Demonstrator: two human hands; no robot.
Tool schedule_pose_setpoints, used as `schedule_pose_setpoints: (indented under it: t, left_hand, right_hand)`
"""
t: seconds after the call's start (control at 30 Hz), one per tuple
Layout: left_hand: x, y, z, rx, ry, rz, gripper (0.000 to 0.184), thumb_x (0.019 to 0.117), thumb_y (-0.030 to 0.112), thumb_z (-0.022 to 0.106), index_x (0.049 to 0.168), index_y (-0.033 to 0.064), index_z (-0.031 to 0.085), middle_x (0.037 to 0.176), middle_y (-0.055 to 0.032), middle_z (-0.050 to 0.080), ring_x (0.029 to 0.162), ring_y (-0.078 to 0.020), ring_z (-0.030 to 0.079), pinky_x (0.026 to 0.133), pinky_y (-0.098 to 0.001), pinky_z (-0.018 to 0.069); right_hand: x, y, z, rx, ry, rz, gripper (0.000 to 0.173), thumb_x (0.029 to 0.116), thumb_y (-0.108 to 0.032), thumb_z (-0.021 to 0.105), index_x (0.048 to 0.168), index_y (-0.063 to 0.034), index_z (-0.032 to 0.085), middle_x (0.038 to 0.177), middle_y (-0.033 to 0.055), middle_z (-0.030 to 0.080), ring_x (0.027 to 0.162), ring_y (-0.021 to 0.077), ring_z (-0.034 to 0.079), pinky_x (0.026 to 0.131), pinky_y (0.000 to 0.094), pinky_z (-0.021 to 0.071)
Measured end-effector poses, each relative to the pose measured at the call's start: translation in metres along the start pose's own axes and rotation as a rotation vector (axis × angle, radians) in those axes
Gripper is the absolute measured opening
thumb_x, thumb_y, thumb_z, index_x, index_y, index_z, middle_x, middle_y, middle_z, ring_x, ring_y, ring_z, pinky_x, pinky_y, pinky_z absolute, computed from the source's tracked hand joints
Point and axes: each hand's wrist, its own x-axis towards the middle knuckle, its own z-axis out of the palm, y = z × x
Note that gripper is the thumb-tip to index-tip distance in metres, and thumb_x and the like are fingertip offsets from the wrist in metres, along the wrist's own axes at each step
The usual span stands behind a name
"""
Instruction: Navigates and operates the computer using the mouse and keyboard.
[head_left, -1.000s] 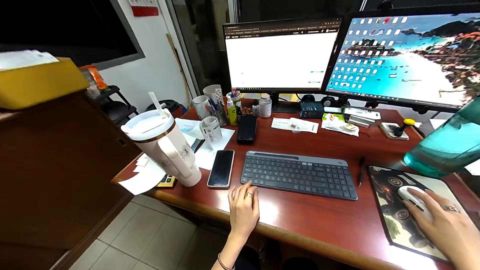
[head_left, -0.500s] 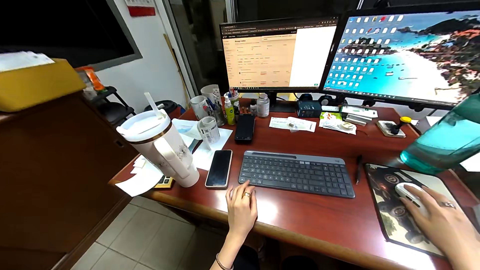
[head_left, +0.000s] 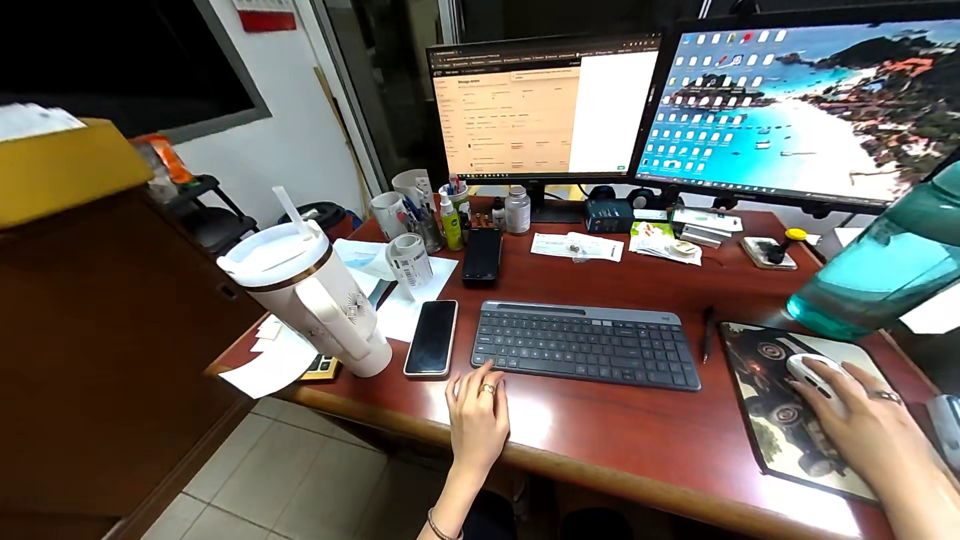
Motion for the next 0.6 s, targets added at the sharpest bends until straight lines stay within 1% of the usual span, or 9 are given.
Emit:
schedule_pose_setpoints:
  t: [0.3,0.4,0.47,0.53,0.6]
  left_hand:
    - [-0.0003,0.0000,-0.0004,-0.011,0.000,0.000,0.028,0.0995,0.022,0.053,0.105,0.0118,0.079,0.121,-0.0051,0.074,0.116,-0.0241,0.069,0.112,-0.0544,0.0407]
    - [-0.0002,-0.0004,-0.0006,-0.010,-0.003,0.003,0.029,0.0997,0.022,0.053,0.105,0.0120,0.079,0.122,-0.0052,0.074,0.116,-0.0242,0.069,0.112,-0.0545,0.0403]
    - [-0.0001,0.0006,-0.0018,0.006,-0.002,-0.011,0.029,0.0995,0.023,0.053,0.108,0.0115,0.079,0.124,-0.0055,0.073,0.118,-0.0261,0.068,0.112,-0.0561,0.0401]
    - [0.0010,0.0018,-0.0029,0.047,0.004,-0.053,0.031,0.0991,0.025,0.054,0.114,0.0100,0.077,0.127,-0.0066,0.072,0.122,-0.0291,0.066,0.112,-0.0589,0.0383]
    - [0.0025,0.0024,-0.0027,0.084,0.028,-0.116,0.034,0.0973,0.025,0.055,0.117,0.0056,0.074,0.128,-0.0089,0.071,0.124,-0.0322,0.064,0.114,-0.0609,0.0348]
  right_hand:
    - [-0.0009,-0.0003,0.0009,0.006,0.008,-0.011,0.048,0.1027,-0.045,0.052,0.137,-0.0139,0.064,0.142,0.0321,0.054,0.132,0.0566,0.050,0.102,0.0743,0.0390]
    - [-0.0007,0.0017,0.0023,0.005,0.005,-0.007,0.049,0.1025,-0.047,0.052,0.137,-0.0144,0.064,0.143,0.0312,0.054,0.132,0.0555,0.050,0.103,0.0738,0.0390]
    - [-0.0011,0.0015,0.0019,0.000,0.000,-0.005,0.050,0.1023,-0.048,0.051,0.138,-0.0147,0.064,0.143,0.0308,0.054,0.132,0.0554,0.050,0.103,0.0740,0.0387]
    - [-0.0013,-0.0011,-0.0004,-0.002,-0.009,-0.003,0.053,0.1027,-0.049,0.051,0.141,-0.0145,0.061,0.144,0.0316,0.053,0.132,0.0567,0.049,0.103,0.0750,0.0382]
    - [-0.0007,-0.0055,-0.0030,0.008,-0.007,-0.001,0.056,0.1026,-0.048,0.051,0.145,-0.0119,0.057,0.143,0.0342,0.052,0.131,0.0582,0.049,0.103,0.0758,0.0369]
